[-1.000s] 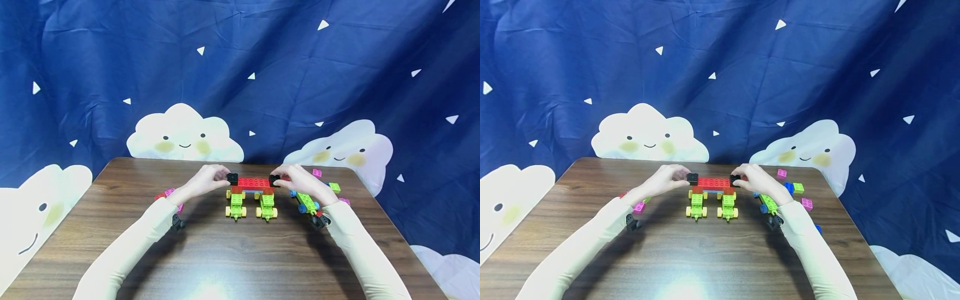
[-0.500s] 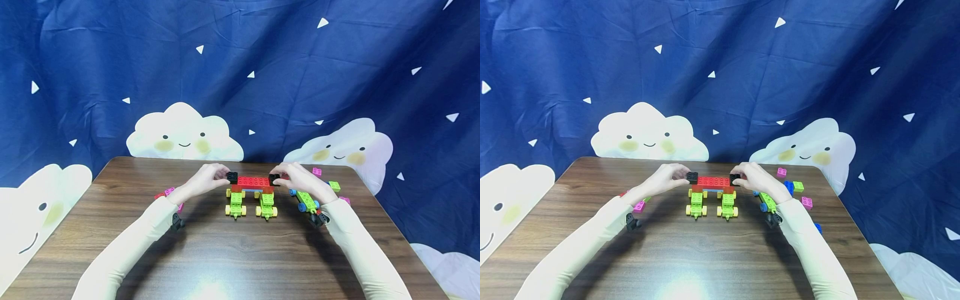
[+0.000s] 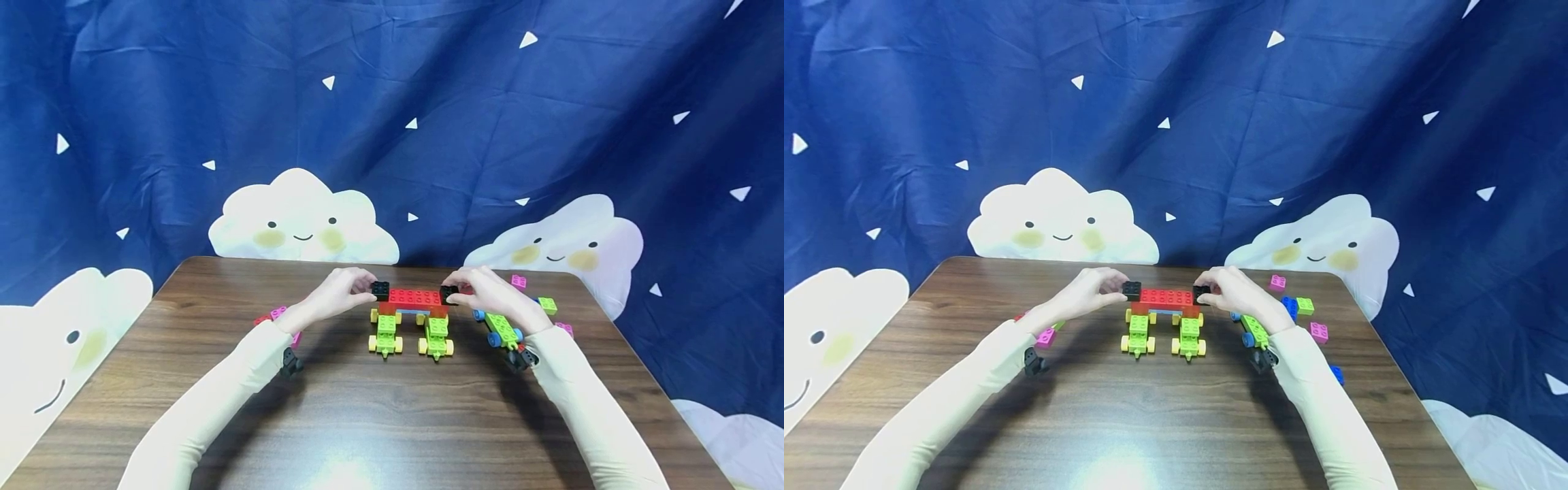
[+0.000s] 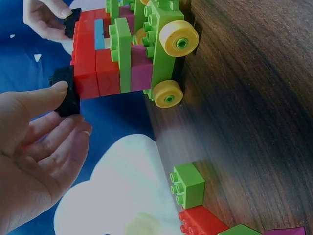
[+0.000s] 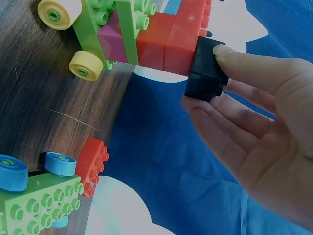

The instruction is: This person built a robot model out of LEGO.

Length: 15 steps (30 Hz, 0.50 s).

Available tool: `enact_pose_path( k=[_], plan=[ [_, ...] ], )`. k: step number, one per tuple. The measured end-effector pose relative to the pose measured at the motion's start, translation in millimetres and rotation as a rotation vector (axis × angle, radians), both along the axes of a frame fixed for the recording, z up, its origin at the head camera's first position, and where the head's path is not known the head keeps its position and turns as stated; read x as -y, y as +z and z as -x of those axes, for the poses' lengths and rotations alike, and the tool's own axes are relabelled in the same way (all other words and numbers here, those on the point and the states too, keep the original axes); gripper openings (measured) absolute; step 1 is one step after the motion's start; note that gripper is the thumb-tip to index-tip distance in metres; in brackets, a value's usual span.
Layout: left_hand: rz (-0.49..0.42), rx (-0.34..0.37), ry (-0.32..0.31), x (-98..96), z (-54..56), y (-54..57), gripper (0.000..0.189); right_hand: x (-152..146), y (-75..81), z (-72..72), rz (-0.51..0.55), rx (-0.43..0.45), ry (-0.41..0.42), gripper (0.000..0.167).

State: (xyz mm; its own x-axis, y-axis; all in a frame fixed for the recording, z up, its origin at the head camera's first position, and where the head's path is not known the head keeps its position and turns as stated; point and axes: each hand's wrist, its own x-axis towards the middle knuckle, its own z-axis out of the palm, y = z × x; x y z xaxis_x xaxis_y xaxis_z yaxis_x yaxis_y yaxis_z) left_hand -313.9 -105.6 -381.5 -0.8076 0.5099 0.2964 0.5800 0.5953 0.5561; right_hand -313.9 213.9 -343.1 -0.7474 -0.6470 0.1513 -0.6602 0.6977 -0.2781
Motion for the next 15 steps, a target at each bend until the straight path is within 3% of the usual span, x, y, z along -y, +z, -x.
enact_pose_path(
  k=[15],
  plan=[
    [-0.004,0.007,0.004,0.4,-1.3,0.5,0.029,0.5,-0.6,-2.8,0.001,0.009,-0.018,0.029]
  ],
)
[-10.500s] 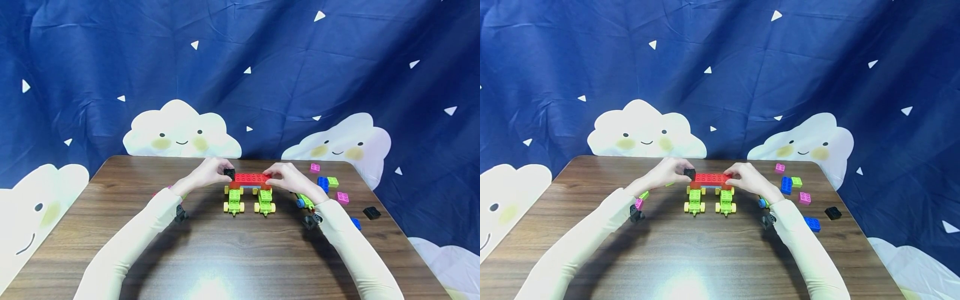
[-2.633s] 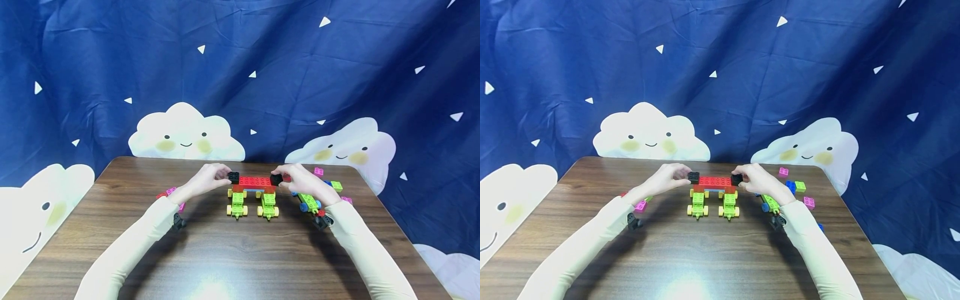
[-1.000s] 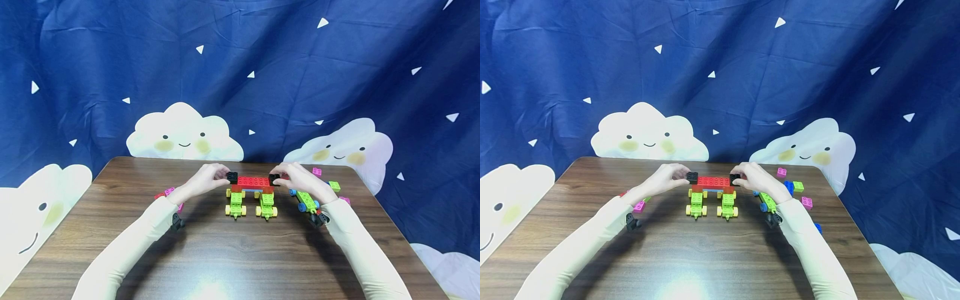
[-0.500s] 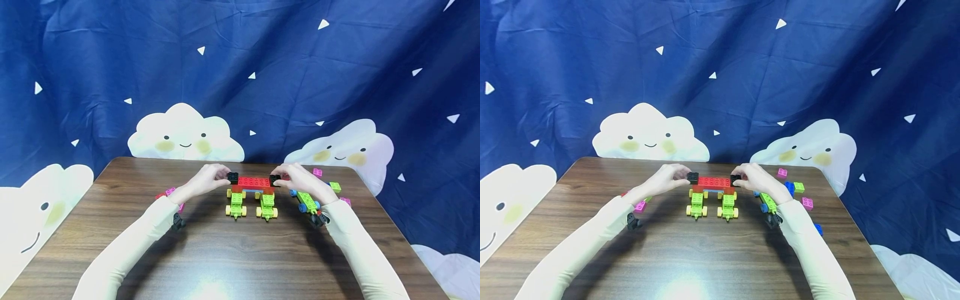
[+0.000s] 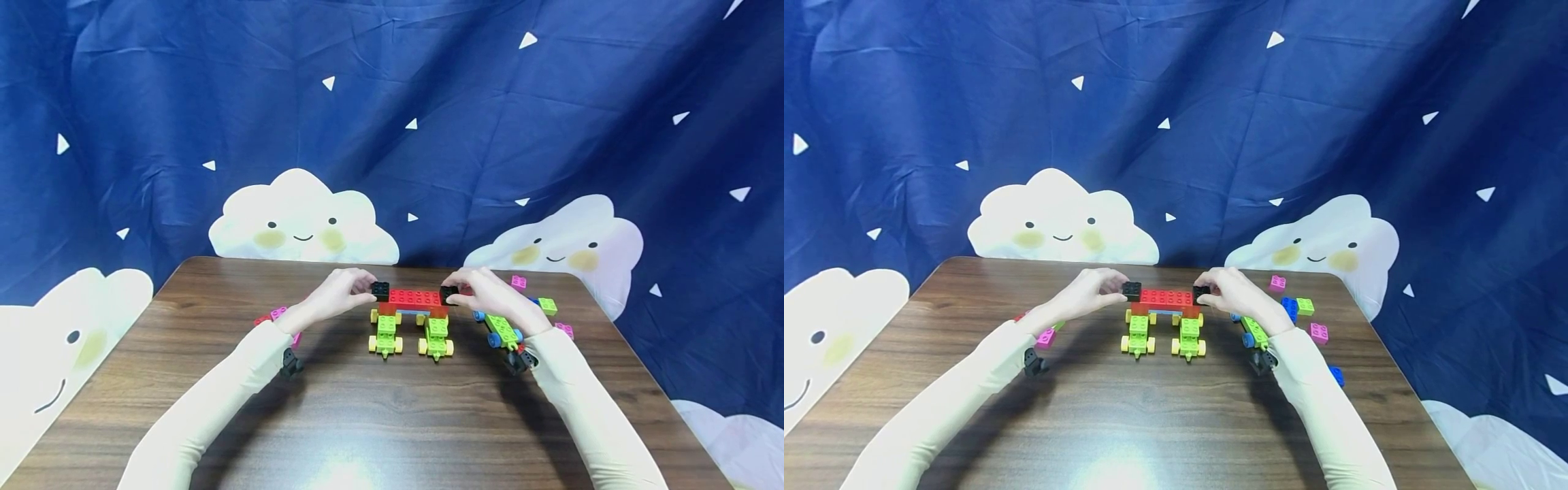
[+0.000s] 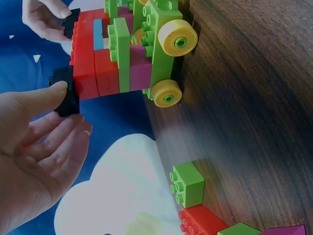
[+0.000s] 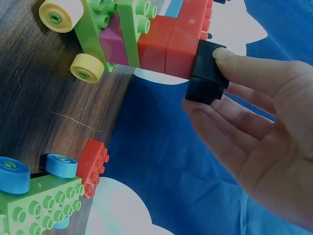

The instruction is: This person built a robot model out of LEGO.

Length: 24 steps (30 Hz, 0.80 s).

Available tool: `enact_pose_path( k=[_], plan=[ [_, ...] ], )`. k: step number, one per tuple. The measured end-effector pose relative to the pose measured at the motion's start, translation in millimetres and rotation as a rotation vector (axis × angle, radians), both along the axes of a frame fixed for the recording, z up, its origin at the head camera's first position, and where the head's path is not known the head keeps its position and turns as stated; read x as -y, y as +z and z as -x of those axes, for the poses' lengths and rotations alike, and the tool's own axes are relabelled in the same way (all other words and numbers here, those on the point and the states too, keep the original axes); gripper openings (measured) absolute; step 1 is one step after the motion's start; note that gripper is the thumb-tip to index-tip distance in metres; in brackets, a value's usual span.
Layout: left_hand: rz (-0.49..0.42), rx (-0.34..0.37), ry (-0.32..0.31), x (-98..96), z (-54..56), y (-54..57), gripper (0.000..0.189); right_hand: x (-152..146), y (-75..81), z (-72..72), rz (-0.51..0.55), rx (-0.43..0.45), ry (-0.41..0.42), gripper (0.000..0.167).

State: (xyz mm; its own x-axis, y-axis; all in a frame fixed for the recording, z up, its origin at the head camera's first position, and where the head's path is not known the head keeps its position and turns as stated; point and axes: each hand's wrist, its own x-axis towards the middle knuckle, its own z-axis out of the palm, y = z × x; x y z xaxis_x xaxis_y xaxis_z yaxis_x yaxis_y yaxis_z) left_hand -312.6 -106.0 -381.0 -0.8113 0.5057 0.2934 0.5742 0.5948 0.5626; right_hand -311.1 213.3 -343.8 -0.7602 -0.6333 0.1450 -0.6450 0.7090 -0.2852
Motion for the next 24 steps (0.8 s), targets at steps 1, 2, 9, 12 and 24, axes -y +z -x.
enact_pose_path(
  k=[1,2,9,12,24],
  plan=[
    [0.001,-0.001,-0.001,0.3,0.0,-0.2,0.029,0.2,-0.1,0.0,-0.001,0.001,-0.002,0.029],
    [0.002,0.0,0.001,0.4,0.2,-0.3,0.03,0.4,-0.3,0.0,0.002,0.003,-0.004,0.029],
    [0.009,-0.02,-0.006,1.1,0.6,-2.2,0.032,0.8,-1.1,-2.8,0.017,-0.021,-0.018,0.031],
    [0.009,-0.024,-0.007,1.5,0.8,-2.8,0.032,0.5,-1.5,-3.7,0.023,-0.031,-0.018,0.031],
    [0.026,-0.02,-0.005,10.8,1.8,-6.1,0.034,-0.8,-4.8,-3.2,0.033,-0.033,-0.019,0.03]
  ],
)
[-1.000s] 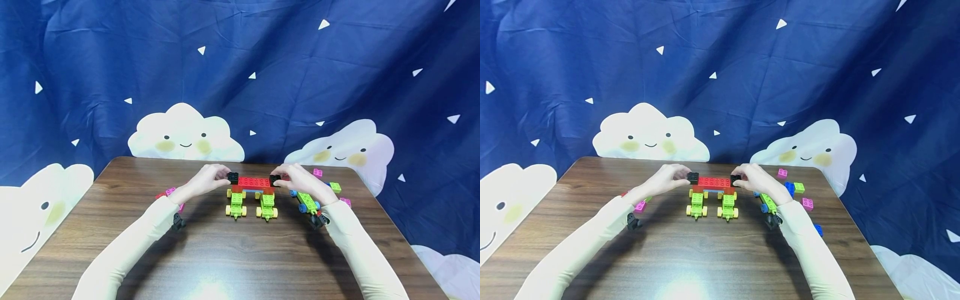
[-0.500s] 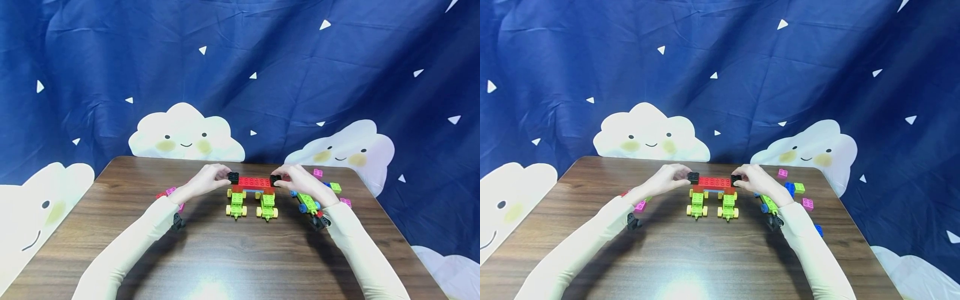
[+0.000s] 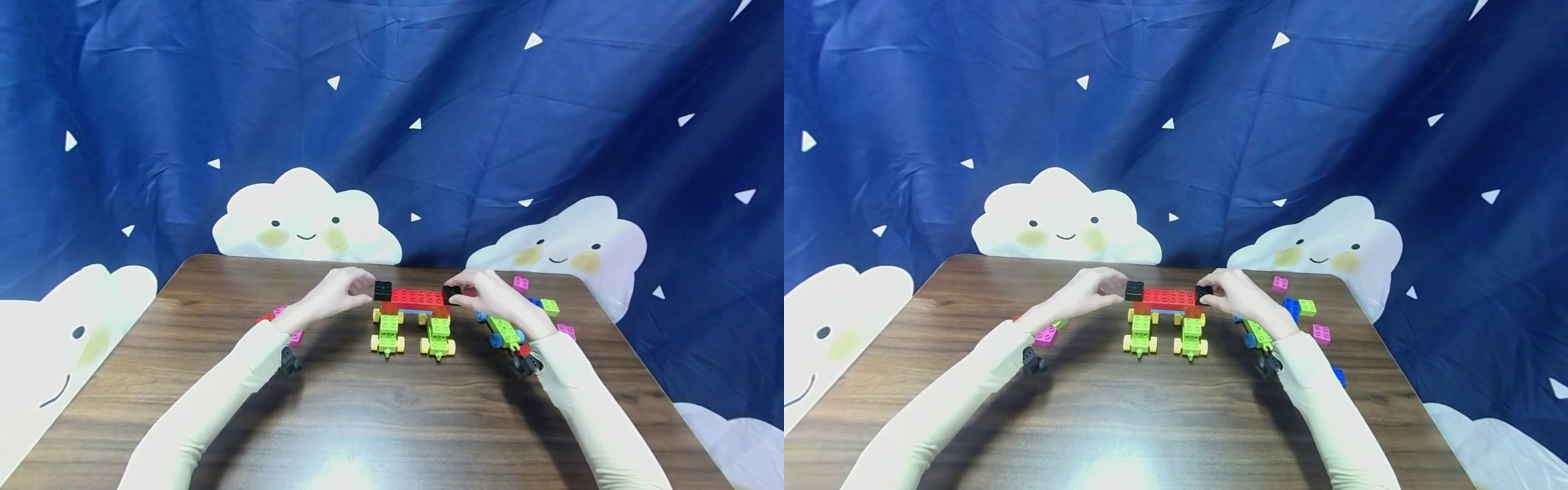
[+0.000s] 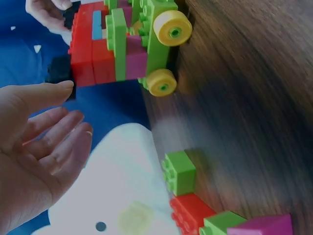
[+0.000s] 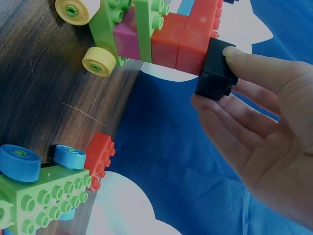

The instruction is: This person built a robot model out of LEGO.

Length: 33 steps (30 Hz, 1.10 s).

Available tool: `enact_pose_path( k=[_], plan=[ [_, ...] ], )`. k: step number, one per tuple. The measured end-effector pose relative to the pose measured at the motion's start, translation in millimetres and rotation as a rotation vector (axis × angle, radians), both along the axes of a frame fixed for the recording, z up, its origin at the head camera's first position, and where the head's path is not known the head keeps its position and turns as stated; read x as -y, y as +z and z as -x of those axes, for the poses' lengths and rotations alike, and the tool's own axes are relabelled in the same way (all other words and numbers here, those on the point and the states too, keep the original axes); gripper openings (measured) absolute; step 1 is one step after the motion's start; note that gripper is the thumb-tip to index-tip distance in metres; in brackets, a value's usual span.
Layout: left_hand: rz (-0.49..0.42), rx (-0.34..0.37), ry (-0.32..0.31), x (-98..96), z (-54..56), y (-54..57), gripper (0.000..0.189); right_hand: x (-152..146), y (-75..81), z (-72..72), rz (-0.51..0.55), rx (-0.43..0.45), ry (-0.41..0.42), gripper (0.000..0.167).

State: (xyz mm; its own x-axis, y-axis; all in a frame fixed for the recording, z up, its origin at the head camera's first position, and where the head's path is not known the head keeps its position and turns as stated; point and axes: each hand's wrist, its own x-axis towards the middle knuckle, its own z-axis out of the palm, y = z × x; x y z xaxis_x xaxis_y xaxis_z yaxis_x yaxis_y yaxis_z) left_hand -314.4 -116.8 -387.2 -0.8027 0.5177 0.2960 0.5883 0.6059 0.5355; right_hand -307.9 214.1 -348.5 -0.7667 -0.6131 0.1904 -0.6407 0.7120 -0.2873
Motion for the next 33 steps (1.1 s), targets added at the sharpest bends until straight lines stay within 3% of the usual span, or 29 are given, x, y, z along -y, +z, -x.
enact_pose_path(
  k=[3,10,17,22,25,29,33],
  plan=[
    [0.048,-0.004,0.034,5.6,1.9,-3.5,0.036,-0.6,-0.2,0.7,0.007,0.006,-0.005,0.03],
    [0.29,-0.084,0.129,12.1,12.5,-21.5,0.043,-1.1,-0.8,2.5,0.017,-0.007,0.005,0.029],
    [0.506,-0.347,0.218,18.2,16.6,-44.4,0.027,0.5,-3.1,2.6,0.019,0.005,0.012,0.028],
    [0.521,-0.447,0.215,18.8,14.9,-53.5,0.019,0.6,-2.4,1.6,0.028,0.008,0.016,0.028],
    [0.5,-0.41,0.168,15.1,14.8,-52.7,0.014,-0.4,-2.2,0.9,0.035,0.002,0.016,0.028],
    [0.482,-0.288,0.109,9.2,15.0,-48.5,0.023,-1.5,-1.9,0.8,0.034,-0.004,0.014,0.028],
    [0.479,-0.189,0.112,5.5,15.9,-45.9,0.03,-1.3,-0.2,0.8,0.029,0.012,0.017,0.029]
  ],
)
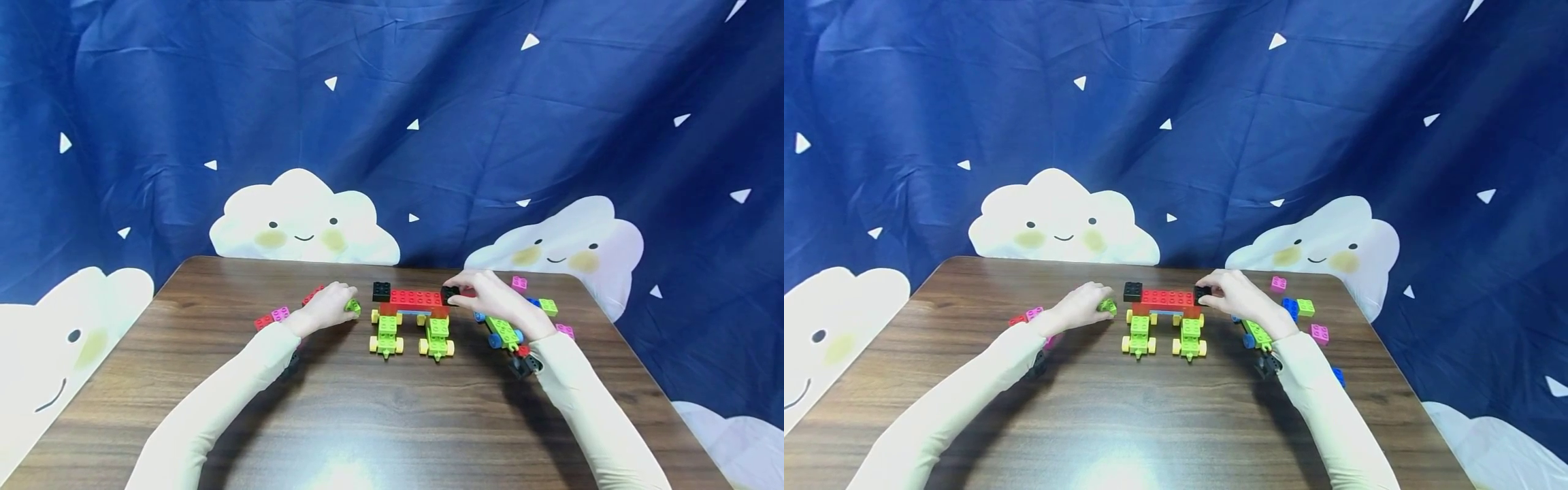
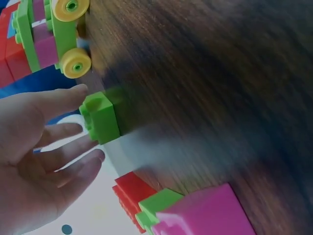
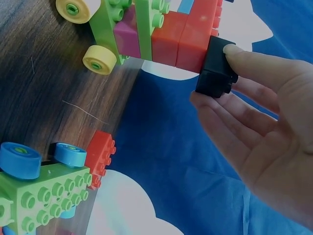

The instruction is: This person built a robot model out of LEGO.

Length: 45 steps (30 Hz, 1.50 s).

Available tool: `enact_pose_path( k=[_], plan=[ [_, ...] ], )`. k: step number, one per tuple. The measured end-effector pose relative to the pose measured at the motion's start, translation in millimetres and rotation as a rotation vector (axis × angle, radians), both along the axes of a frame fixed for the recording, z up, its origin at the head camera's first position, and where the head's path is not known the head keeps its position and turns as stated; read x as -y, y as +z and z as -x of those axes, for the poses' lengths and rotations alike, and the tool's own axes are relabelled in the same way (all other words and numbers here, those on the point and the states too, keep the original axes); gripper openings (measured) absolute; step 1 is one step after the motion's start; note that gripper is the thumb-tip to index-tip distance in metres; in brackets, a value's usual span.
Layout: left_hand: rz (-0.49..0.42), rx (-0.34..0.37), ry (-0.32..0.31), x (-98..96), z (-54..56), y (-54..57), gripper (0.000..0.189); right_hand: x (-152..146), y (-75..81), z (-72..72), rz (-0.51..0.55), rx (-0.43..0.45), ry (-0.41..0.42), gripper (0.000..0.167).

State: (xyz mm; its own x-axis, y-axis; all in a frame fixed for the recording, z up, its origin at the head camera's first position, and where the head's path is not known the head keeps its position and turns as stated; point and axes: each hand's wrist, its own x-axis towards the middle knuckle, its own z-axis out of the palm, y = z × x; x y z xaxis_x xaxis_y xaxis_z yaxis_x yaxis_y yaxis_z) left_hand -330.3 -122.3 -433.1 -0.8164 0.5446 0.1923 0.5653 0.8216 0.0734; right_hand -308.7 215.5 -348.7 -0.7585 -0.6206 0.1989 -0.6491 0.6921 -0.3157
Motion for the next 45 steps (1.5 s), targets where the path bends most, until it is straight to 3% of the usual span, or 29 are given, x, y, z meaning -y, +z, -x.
enact_pose_path(
  k=[4,11,17,23,28,39,42,45],
  plan=[
    [0.011,0.013,0.017,-1.6,1.6,-0.4,0.025,-0.2,0.5,0.6,-0.005,0.022,0.011,0.03],
    [0.016,-0.011,-0.026,-3.9,3.0,-1.8,0.018,-3.8,-1.1,0.5,-0.022,-0.012,0.004,0.03],
    [0.043,-0.01,-0.02,-4.3,0.5,-0.8,0.019,-5.7,-2.9,0.2,-0.001,-0.004,0.001,0.031],
    [0.014,0.05,-0.009,-4.7,1.0,5.6,0.021,-8.9,-4.2,0.9,0.025,0.017,-0.009,0.031],
    [-0.037,0.104,-0.009,-4.3,6.6,20.8,0.034,-10.4,-2.9,0.5,0.03,-0.01,-0.003,0.03],
    [-0.252,0.175,-0.023,5.0,13.0,70.1,0.038,-10.6,-4.3,2.1,0.027,-0.015,-0.003,0.03],
    [-0.31,0.182,-0.016,4.3,11.6,86.5,0.038,-10.6,-4.2,1.9,0.025,-0.012,-0.003,0.031],
    [-0.335,0.139,-0.038,-0.3,8.4,100.4,0.037,-10.5,-4.0,1.8,0.028,-0.003,-0.002,0.031]
  ],
)
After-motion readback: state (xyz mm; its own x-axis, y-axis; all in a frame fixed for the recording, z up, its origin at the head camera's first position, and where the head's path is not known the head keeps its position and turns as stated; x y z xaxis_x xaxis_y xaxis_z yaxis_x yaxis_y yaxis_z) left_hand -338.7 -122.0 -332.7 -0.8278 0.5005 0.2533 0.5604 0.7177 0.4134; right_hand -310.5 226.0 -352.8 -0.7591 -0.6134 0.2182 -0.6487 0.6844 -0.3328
